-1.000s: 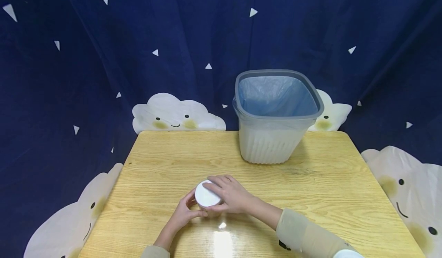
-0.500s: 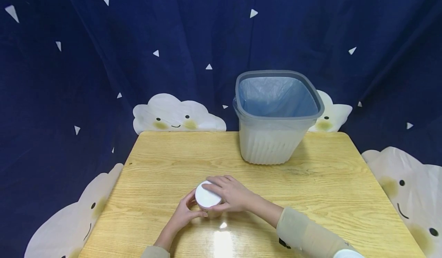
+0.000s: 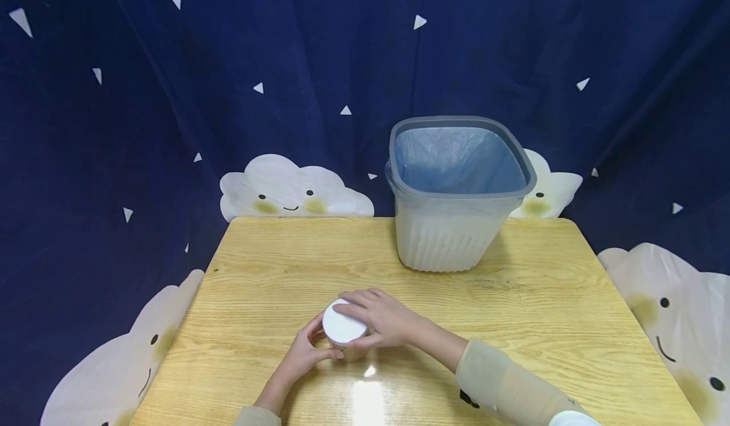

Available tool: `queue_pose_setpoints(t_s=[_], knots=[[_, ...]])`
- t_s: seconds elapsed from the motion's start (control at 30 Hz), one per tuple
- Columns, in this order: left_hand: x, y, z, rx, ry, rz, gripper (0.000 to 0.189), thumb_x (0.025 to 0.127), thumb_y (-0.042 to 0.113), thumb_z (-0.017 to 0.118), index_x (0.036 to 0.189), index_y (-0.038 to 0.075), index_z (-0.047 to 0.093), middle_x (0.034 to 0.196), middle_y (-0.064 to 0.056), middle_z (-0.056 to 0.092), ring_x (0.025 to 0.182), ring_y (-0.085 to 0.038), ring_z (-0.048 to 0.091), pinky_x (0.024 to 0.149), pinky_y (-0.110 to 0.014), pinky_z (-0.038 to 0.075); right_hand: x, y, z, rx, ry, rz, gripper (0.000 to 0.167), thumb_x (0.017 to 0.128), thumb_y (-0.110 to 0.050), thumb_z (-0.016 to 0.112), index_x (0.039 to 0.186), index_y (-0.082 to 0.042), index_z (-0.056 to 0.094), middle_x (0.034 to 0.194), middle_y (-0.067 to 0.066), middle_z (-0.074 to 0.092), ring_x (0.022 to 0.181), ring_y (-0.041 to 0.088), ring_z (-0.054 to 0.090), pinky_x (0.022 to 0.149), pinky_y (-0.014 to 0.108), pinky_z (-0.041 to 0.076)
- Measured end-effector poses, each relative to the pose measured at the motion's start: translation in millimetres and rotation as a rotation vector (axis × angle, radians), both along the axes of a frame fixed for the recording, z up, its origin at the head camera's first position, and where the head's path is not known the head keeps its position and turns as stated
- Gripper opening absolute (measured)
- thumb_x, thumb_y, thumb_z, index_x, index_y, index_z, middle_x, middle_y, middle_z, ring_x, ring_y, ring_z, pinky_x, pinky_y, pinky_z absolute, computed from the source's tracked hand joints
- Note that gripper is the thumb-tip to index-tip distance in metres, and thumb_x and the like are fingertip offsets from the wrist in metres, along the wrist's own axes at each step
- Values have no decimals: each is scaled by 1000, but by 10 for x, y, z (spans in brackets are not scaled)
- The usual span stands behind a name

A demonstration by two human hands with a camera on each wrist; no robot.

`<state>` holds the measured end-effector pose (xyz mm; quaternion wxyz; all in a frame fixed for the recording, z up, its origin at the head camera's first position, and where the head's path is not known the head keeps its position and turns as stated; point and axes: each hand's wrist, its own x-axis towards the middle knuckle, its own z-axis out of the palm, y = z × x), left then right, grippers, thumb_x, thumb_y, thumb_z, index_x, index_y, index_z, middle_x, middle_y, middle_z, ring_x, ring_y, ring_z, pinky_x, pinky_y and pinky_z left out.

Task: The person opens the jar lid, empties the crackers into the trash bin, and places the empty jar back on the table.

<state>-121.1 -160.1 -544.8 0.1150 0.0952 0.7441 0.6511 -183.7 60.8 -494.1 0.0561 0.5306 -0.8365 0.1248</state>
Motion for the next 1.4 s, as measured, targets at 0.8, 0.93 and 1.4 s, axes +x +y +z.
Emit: queue_pose_setpoints(t_s=[0.8,0.93,1.4], knots=[[-74,-45,-275,6,67,-14,84,68,3,77,140,9,33,137,-11,44,118,-6,43,100,-45,35,-113,95,6,-55,-25,47,69,85,-65,41,140,-23,35,143,5,37,127,21,38,102,43,34],[-71,-53,-275,2,89,-36,83,71,4,75,141,5,31,138,-15,41,118,-3,43,100,-48,34,-111,119,28,-61,-40,41,68,86,-64,41,140,-23,35,143,5,37,127,21,39,102,44,33],[-29,-6,-74,-4,118,-28,81,70,2,76,139,5,35,134,-17,46,119,-22,46,97,-47,36,-115,255,93,-71,-76,-13,69,84,-61,48,140,-23,36,144,6,35,129,22,35,104,46,29]])
